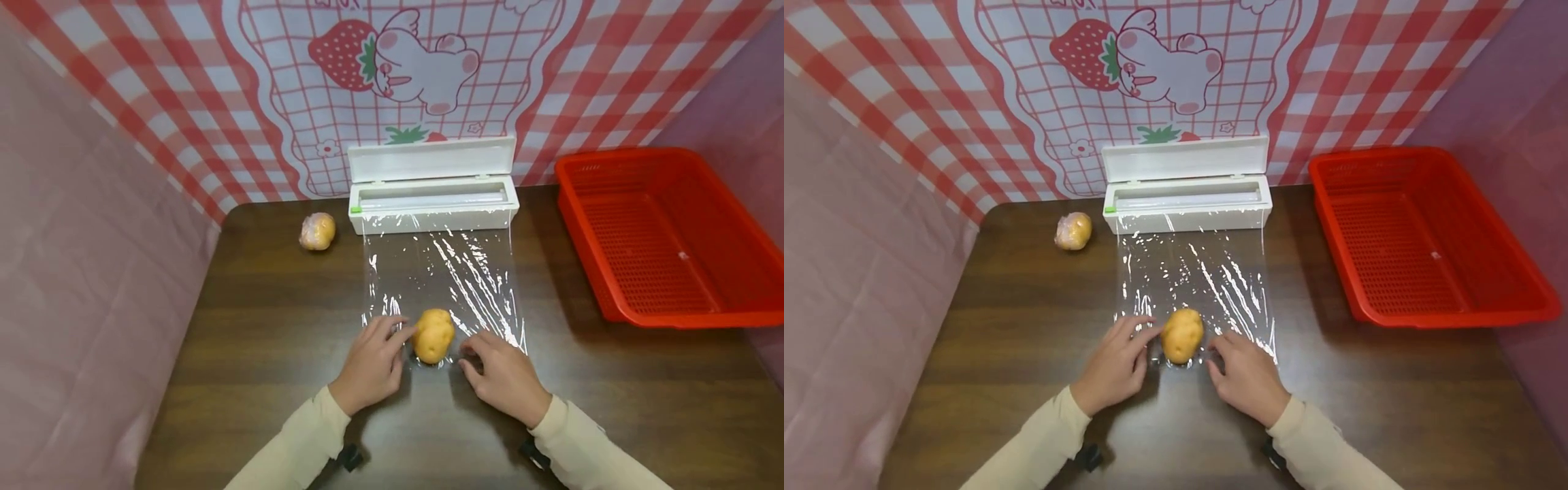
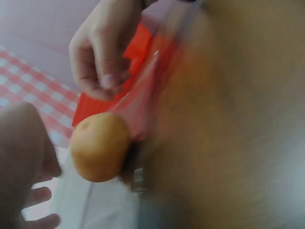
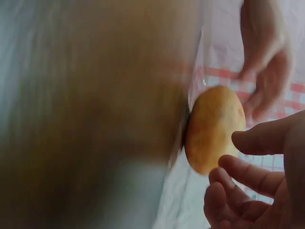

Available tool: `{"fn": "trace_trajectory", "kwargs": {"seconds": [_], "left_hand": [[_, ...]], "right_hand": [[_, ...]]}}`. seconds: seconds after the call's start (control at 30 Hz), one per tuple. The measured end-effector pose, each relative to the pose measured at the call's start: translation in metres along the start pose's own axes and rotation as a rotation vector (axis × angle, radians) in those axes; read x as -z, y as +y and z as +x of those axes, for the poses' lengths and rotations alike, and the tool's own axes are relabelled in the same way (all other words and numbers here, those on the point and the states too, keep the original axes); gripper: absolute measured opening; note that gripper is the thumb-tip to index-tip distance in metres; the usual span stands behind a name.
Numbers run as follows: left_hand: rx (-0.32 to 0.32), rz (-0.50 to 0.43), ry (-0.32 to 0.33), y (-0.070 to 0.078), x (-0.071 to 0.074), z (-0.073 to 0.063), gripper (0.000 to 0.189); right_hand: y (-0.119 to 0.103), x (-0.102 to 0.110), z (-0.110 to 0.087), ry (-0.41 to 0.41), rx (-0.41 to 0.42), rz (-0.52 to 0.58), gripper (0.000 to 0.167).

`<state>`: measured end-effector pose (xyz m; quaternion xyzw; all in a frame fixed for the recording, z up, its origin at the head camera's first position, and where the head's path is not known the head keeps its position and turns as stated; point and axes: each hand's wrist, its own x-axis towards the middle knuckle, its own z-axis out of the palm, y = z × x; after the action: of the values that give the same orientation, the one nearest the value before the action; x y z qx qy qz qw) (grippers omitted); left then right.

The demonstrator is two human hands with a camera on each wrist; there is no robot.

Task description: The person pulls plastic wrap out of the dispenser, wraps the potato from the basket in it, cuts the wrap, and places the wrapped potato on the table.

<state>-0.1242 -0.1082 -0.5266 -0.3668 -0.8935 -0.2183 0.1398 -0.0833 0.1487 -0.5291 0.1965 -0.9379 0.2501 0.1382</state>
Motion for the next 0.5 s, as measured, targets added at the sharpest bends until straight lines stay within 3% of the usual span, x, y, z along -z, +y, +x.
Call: {"fn": "trace_trajectory", "kwargs": {"seconds": [0.1,0.2,0.33,0.5], "left_hand": [[-0.075,0.017,-0.101,-0.007,-0.001,0.020,0.068],[-0.097,0.007,-0.190,-0.012,-0.001,0.032,0.081],[-0.082,-0.024,-0.251,-0.015,-0.001,0.036,0.086],[-0.092,-0.037,-0.261,-0.014,-0.002,0.032,0.078]], "right_hand": [[-0.006,-0.007,-0.001,0.001,-0.013,0.005,0.020],[-0.013,-0.012,0.000,-0.018,-0.031,0.010,0.026],[-0.020,-0.017,0.006,-0.031,-0.035,0.010,0.037],[-0.019,-0.020,0.014,-0.010,-0.053,-0.006,0.045]]}}
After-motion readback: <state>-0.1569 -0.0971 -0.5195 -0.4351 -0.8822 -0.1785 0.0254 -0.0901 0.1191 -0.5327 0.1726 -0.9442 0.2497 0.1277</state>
